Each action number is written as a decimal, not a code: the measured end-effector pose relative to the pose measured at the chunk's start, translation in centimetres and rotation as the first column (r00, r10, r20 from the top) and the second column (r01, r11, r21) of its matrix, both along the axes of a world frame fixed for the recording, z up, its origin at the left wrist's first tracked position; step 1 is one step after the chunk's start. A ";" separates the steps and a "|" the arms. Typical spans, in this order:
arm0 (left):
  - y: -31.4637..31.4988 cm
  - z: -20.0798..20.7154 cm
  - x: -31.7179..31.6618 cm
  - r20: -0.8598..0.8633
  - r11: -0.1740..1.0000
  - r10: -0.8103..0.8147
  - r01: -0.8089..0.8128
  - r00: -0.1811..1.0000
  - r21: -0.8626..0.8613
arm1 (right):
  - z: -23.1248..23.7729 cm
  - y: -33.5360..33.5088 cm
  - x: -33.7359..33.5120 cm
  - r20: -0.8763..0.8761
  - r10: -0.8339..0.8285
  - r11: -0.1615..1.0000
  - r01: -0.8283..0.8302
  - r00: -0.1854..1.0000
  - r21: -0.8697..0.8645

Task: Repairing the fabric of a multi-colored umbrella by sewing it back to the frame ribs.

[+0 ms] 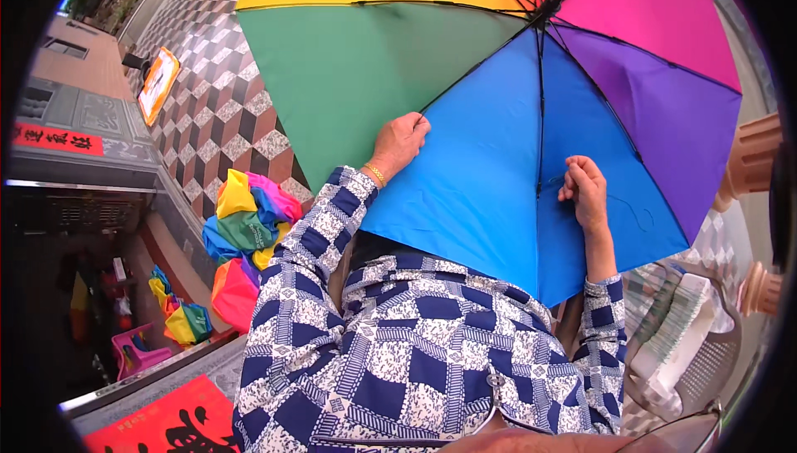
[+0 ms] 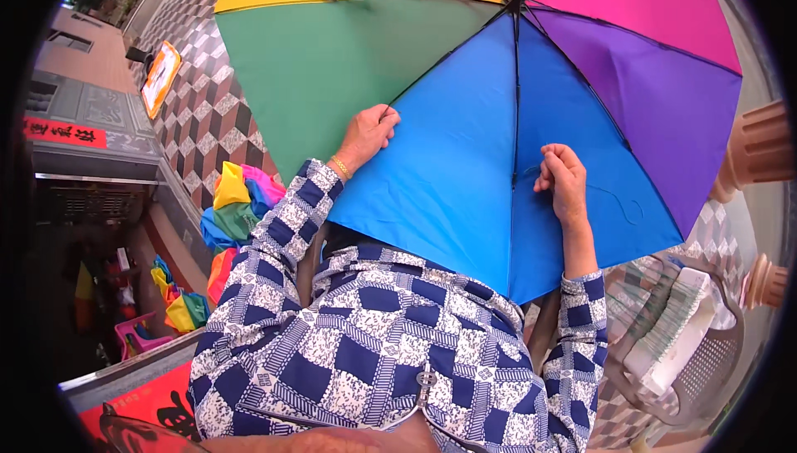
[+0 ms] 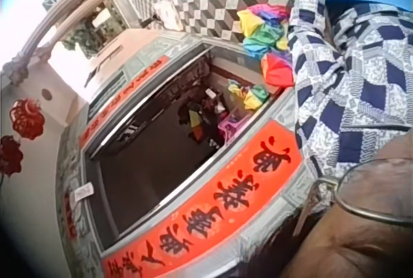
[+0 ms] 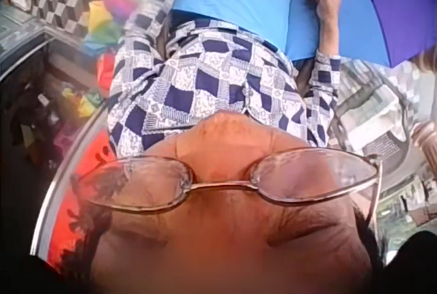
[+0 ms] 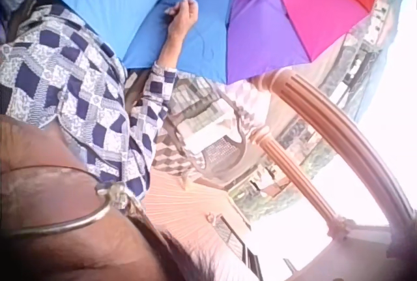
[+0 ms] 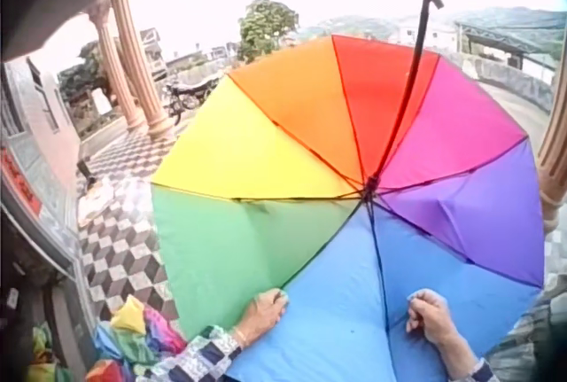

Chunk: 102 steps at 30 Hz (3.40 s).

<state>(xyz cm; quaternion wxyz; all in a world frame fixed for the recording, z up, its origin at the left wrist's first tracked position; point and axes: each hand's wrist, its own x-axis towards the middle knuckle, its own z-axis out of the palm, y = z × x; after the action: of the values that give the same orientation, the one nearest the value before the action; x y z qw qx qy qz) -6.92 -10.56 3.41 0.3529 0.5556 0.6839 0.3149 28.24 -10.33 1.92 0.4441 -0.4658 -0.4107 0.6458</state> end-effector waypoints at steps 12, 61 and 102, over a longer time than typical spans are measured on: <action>-0.9 0.1 -1.5 -0.543 0.903 0.167 0.094 0.823 0.420 | 0.3 0.0 0.3 0.014 0.004 1.000 -0.003 1.000 -0.006; 0.7 1.6 -2.1 -0.619 0.964 -0.255 0.249 0.743 -0.098 | 8.3 -15.2 7.6 0.957 -0.139 0.822 -0.509 0.255 0.255; 7.3 -7.7 7.9 0.622 0.922 0.267 -0.008 0.736 -0.387 | -4.8 6.3 -10.1 0.852 -0.100 0.881 -0.352 0.514 0.315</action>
<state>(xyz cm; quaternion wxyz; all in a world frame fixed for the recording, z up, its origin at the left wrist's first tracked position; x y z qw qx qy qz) 0.95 -3.24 -4.25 0.6432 0.2797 0.5986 0.3869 18.09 -3.99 -2.87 0.2316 -0.5717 -0.7454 0.2527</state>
